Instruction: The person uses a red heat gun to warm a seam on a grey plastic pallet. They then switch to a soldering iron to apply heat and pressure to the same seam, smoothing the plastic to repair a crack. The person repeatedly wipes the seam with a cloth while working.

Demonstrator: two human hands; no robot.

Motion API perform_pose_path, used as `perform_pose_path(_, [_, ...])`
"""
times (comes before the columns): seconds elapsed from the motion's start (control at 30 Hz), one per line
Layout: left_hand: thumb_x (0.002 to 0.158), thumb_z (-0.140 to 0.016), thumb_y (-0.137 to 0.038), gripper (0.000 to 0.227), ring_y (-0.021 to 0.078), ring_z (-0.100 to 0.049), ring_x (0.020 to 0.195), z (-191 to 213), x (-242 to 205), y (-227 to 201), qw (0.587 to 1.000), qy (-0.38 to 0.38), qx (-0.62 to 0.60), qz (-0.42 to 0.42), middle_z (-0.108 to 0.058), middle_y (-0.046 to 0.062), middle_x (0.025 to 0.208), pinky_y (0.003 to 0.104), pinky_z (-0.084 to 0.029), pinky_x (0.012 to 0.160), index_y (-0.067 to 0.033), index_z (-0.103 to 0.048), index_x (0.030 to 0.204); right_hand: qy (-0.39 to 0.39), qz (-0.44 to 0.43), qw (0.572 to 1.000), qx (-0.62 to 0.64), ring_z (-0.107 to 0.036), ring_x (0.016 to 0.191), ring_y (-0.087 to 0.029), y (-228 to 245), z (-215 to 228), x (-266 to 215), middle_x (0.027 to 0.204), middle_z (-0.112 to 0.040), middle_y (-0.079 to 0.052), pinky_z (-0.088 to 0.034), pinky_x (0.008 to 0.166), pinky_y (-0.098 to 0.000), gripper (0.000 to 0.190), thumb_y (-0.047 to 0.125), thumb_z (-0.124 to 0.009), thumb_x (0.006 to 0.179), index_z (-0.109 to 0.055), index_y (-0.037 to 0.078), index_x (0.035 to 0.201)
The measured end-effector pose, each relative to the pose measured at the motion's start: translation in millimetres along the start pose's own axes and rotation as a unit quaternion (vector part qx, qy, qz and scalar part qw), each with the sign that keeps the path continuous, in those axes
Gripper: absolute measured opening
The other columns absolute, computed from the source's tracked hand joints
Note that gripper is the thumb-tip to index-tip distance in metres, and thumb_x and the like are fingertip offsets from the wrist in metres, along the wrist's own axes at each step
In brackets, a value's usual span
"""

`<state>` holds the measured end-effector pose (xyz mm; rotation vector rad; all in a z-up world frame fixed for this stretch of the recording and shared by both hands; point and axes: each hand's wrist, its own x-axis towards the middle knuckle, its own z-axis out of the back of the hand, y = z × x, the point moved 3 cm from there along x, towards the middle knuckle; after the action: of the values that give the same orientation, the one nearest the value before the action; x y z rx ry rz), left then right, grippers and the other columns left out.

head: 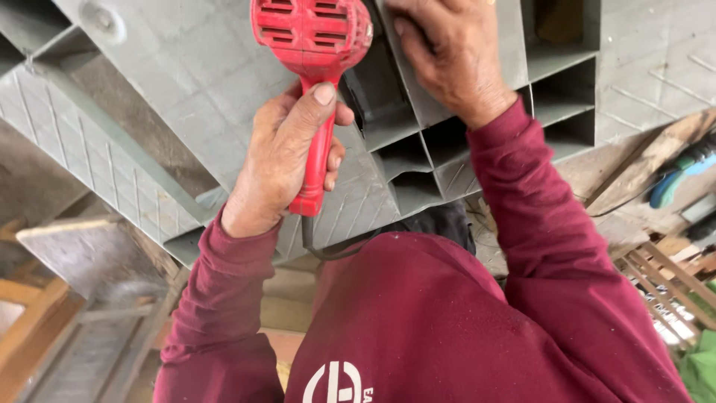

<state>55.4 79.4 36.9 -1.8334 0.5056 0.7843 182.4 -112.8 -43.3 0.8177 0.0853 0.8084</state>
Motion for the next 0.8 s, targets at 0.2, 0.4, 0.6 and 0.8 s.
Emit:
perform_pose_path(0.2, [0.101,-0.061,-0.054,0.06,0.0104,-0.059,0.058,18,-3,5,0.998,0.051,0.021,-0.037,-0.061,0.008,0.085,0.028,-0.052,0.047,0.0044,-0.059,0.115,-0.073,0.009,0.981,-0.179,-0.051,0.134,-0.032,38,-8,-21,0.143,-0.061,-0.007,-0.029,0.111,-0.0504,0.038,0.001,-0.067,0.101,-0.067,0.012,0.138])
perform_pose_path(0.4, [0.097,-0.061,-0.051,0.061,0.0095,-0.061,0.06,23,2,8,0.997,0.069,0.009,-0.022,-0.064,0.009,0.1,0.027,-0.052,0.045,0.0031,-0.056,0.123,-0.088,-0.073,0.98,-0.162,-0.053,0.136,-0.029,37,-16,-34,0.14,-0.066,-0.002,-0.03,0.117,-0.0488,0.033,0.005,-0.065,0.103,-0.07,0.015,0.134])
perform_pose_path(0.6, [0.1,-0.063,-0.051,0.062,0.011,-0.061,0.062,25,8,15,0.996,0.089,0.01,-0.03,-0.064,0.01,0.101,0.028,-0.052,0.045,0.0061,-0.056,0.122,-0.129,-0.09,0.979,-0.13,-0.063,0.111,-0.029,27,-21,-44,0.117,-0.071,-0.005,-0.041,0.101,-0.0445,0.027,0.006,-0.069,0.105,-0.072,0.014,0.13])
perform_pose_path(0.8, [0.099,-0.064,-0.048,0.059,0.0119,-0.06,0.059,24,14,22,0.994,0.104,0.006,-0.024,-0.063,0.011,0.1,0.029,-0.051,0.043,0.004,-0.055,0.125,-0.155,-0.091,0.977,-0.115,-0.065,0.101,-0.03,24,-23,-49,0.109,-0.071,-0.008,-0.047,0.091,-0.041,0.021,0.007,-0.068,0.1,-0.072,0.012,0.12])
